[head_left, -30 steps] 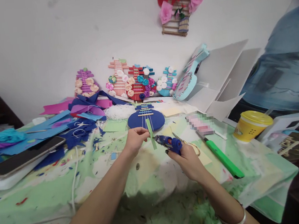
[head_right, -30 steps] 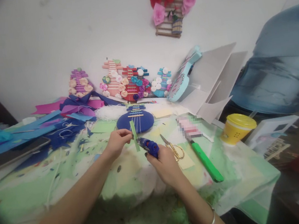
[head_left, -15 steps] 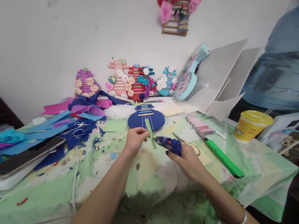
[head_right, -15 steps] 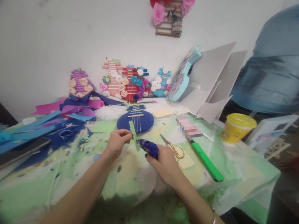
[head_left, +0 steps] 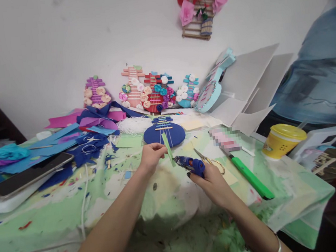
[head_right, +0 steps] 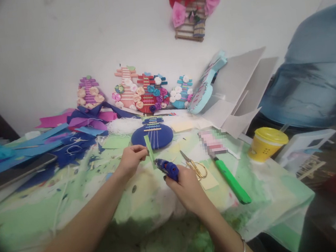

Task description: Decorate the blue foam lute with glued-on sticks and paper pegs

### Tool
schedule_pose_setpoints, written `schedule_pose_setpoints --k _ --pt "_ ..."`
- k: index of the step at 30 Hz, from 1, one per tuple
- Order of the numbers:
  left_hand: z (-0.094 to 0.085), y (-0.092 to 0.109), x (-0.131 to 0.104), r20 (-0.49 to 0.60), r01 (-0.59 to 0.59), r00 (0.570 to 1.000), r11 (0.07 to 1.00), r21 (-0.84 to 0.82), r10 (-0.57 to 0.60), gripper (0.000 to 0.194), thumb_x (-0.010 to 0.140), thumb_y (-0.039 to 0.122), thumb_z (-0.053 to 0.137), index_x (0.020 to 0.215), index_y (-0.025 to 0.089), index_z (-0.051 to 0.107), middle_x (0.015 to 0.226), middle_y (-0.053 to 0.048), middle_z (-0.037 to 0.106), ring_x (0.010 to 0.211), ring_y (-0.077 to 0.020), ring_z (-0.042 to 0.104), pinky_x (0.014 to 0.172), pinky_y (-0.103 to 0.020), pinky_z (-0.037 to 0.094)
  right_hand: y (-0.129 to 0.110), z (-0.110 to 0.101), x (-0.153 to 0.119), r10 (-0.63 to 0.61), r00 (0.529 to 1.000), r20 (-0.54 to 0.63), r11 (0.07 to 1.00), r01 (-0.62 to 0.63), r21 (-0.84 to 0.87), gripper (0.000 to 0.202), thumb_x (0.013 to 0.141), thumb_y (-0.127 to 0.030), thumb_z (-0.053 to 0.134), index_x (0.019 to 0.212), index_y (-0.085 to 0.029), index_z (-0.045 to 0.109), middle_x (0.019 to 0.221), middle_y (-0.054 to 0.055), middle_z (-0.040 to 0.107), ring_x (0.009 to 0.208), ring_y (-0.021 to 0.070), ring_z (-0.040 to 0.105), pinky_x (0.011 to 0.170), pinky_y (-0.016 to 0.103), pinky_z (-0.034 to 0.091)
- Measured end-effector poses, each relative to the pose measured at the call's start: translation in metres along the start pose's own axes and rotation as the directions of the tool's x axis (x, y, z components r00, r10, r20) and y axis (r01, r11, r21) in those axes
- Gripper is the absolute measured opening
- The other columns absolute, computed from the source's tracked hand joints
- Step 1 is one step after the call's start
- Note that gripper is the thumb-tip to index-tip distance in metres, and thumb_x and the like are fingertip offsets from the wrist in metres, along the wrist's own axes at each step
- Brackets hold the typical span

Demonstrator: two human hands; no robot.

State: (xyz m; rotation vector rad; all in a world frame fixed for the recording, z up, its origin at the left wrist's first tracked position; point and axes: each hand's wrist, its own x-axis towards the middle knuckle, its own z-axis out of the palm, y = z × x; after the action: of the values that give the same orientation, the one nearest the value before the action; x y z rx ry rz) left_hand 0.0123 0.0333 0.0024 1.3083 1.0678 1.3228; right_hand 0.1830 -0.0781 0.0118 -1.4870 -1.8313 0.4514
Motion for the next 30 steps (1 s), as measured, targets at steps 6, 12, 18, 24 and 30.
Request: schedule_pose_setpoints --k 6,12,18,24,30 --pt "-0.001 -0.006 0.006 -0.054 -0.001 0.999 0.997 -0.073 -0.003 0.003 0.052 0.013 0.059 0.05 0.013 0.062 0.04 0.003 0.049 0.041 -0.0058 0.037 0.042 -0.02 0.028 0.004 -0.003 -0.012 0.045 0.994 0.1 0.999 -0.041 -0.033 0.015 0.077 -0.027 0.048 0.065 -0.018 0.05 0.06 -0.001 0.054 0.056 0.015 0.047 0.054 0.025 0.033" --pt "-0.001 -0.006 0.006 -0.059 0.008 0.998 0.992 -0.129 -0.016 0.003 0.051 0.012 0.059 0.05 0.013 0.062 0.039 0.003 0.048 0.04 -0.0056 0.036 0.042 -0.02 0.026 0.004 -0.022 -0.031 -0.111 0.994 -0.004 0.985 0.109 -0.13 0.012 0.08 -0.027 0.045 0.07 -0.019 0.047 0.067 0.001 0.056 0.062 0.0161 0.05 0.056 0.025 0.036" --pt "-0.001 -0.004 0.006 -0.023 0.043 0.998 0.967 -0.253 -0.05 0.002 0.05 0.013 0.061 0.05 0.012 0.061 0.038 0.003 0.048 0.04 -0.0051 0.036 0.043 -0.02 0.025 0.039 -0.067 -0.045 0.007 0.987 -0.161 0.869 -0.086 -0.487 0.02 0.08 -0.035 0.047 0.092 -0.02 0.05 0.073 0.004 0.061 0.061 0.0186 0.056 0.054 0.026 0.038" --pt "0.0 -0.004 0.006 -0.01 0.047 0.999 0.951 -0.305 -0.052 0.003 0.049 0.014 0.062 0.049 0.012 0.06 0.04 0.002 0.049 0.04 -0.0048 0.036 0.044 -0.021 0.027 0.122 -0.122 -0.05 0.172 0.967 -0.186 0.638 -0.253 -0.728 0.02 0.076 -0.038 0.049 0.075 -0.018 0.052 0.074 0.009 0.061 0.067 0.0228 0.059 0.058 0.029 0.041" --pt "0.0 -0.003 0.005 -0.008 0.052 0.998 0.95 -0.307 -0.057 0.002 0.049 0.013 0.061 0.049 0.012 0.061 0.039 0.003 0.048 0.04 -0.0049 0.036 0.044 -0.02 0.026 0.136 -0.13 -0.043 0.254 0.956 -0.147 0.568 -0.27 -0.778 0.015 0.073 -0.024 0.05 0.077 -0.015 0.062 0.08 0.013 0.066 0.077 0.0271 0.063 0.067 0.036 0.045"
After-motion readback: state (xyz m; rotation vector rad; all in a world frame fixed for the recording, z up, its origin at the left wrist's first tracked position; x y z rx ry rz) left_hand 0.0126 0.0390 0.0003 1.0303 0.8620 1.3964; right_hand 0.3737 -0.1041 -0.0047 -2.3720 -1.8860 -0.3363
